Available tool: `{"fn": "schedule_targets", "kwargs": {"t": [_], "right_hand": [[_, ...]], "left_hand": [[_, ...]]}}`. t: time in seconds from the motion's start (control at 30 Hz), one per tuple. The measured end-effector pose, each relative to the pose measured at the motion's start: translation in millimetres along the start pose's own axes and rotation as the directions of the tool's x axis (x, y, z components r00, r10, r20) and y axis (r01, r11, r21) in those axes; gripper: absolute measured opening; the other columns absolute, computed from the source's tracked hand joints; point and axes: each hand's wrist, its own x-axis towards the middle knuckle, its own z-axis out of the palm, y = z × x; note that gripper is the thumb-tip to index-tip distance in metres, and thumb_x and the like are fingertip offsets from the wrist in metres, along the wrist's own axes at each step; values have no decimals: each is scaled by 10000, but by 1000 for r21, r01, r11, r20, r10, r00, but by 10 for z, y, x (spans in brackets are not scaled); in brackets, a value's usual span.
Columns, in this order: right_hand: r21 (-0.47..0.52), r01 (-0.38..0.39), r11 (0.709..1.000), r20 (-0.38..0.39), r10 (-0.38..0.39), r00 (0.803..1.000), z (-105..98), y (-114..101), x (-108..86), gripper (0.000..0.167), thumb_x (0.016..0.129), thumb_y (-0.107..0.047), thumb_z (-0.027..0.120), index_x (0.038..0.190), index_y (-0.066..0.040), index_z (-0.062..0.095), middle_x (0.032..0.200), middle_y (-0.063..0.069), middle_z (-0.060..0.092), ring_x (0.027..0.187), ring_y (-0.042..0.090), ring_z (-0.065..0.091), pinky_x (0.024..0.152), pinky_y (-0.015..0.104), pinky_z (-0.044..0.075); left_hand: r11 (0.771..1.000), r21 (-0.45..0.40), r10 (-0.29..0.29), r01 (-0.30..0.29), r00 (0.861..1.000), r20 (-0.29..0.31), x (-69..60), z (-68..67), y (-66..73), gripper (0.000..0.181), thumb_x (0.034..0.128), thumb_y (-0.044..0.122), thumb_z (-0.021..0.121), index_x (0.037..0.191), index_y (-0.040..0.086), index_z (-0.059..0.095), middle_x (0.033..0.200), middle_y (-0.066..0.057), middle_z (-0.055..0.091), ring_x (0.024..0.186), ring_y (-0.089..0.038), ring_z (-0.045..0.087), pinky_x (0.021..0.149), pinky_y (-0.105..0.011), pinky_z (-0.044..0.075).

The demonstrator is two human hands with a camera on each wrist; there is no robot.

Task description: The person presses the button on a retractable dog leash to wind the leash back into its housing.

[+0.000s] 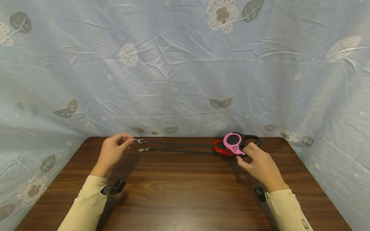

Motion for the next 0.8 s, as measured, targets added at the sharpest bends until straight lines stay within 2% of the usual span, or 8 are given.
{"fn": "schedule_targets", "kwargs": {"t": [0.2, 0.4, 0.5, 0.63, 0.7, 0.8], "right_hand": [[-32, 2, 999, -43, -3, 999, 18, 33, -2, 154, 784, -160, 765, 898, -71, 712, 903, -15, 563, 696, 97, 500, 603, 279, 445], [-51, -22, 998, -95, 17, 995, 3, 29, 2, 199, 845, -189, 721, 960, -29, 693, 1026, 114, 638, 788, 298, 601, 691, 487, 492], [-53, -20, 998, -132, 12, 991, 3, 27, 9, 296, 934, -296, 640, 972, -6, 685, 1062, 165, 650, 848, 374, 611, 719, 540, 490], [-54, -11, 998, -205, 0, 979, 28, 28, 12, 488, 1015, -437, 523, 951, 21, 681, 1069, 213, 656, 933, 428, 620, 763, 562, 482], [-47, -11, 999, -241, -1, 971, 47, 27, 8, 513, 1021, -450, 526, 951, 33, 683, 1076, 228, 662, 981, 440, 624, 806, 553, 473], [-37, -13, 999, -282, 2, 960, 68, 24, -1, 514, 1019, -453, 538, 960, 30, 701, 1055, 218, 672, 1038, 453, 640, 910, 505, 475]], "left_hand": [[999, 41, -6, 4, 1000, 30, -13, -1, -4, 182, 975, 166, 742, 1132, 79, 773, 931, -68, 780, 813, -261, 741, 686, -291, 555], [998, 63, -4, 2, 1000, 30, -12, 6, -11, 160, 964, 193, 758, 1054, 63, 786, 888, -57, 781, 817, -231, 736, 704, -299, 544], [998, 61, -19, 16, 999, 38, -11, 4, -4, 163, 972, 225, 745, 1006, 67, 766, 869, -85, 771, 815, -275, 740, 699, -310, 544], [997, 73, -21, 17, 999, 50, -9, 0, 14, 164, 988, 252, 725, 987, 89, 746, 845, -84, 754, 792, -280, 724, 699, -348, 534], [997, 71, -20, 16, 998, 63, -7, 1, 21, 165, 1000, 253, 710, 1002, 91, 740, 853, -65, 748, 792, -245, 722, 704, -351, 535], [999, 48, -17, 13, 996, 83, -5, 6, 19, 167, 1027, 225, 668, 1041, 65, 712, 913, -101, 743, 831, -244, 730, 719, -333, 550]]}}
